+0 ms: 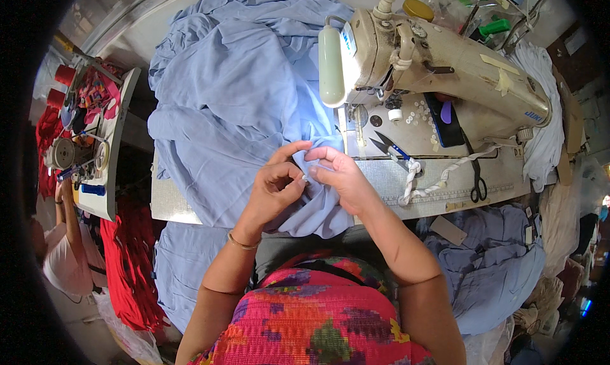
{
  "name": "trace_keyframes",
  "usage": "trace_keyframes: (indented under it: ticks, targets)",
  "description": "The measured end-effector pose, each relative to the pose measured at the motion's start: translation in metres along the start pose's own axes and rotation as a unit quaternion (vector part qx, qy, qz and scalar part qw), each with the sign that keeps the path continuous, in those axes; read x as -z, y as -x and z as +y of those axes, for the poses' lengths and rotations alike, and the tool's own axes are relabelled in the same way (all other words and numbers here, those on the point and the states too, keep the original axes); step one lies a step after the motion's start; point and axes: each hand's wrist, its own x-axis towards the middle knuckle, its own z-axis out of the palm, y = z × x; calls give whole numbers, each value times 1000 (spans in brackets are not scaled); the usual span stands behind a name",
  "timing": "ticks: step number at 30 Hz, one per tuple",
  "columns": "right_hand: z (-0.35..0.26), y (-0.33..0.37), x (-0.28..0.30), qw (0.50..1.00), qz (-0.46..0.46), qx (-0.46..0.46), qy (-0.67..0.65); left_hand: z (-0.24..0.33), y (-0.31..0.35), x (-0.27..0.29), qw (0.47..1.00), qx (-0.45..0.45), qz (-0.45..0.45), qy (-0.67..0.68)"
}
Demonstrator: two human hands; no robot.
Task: The person picks up a light blue shirt, uses small snips to trim loose threads from the cuff and collar areas, and turns the shirt over to check different sections.
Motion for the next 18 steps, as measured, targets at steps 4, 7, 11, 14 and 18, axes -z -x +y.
trace_keyframes:
  ticks: [4, 7, 11, 14, 18]
  targets:
    - [-6, -3, -3, 992, 37, 8, 124, -5, 1, 3, 993, 71, -13, 92]
    - [-25, 10, -9, 898, 98, 94, 419, -8, 1, 0, 990, 87, 7, 107]
    - [-40, 21, 34, 632, 209, 241, 706, -13, 2, -2, 995, 69, 13, 65]
    - [-44, 31, 53, 543, 244, 194, 780, -14, 2, -5, 997, 59, 25, 50]
    - [-40, 34, 61, 608, 247, 159, 737, -15, 1, -10, 998, 46, 40, 3]
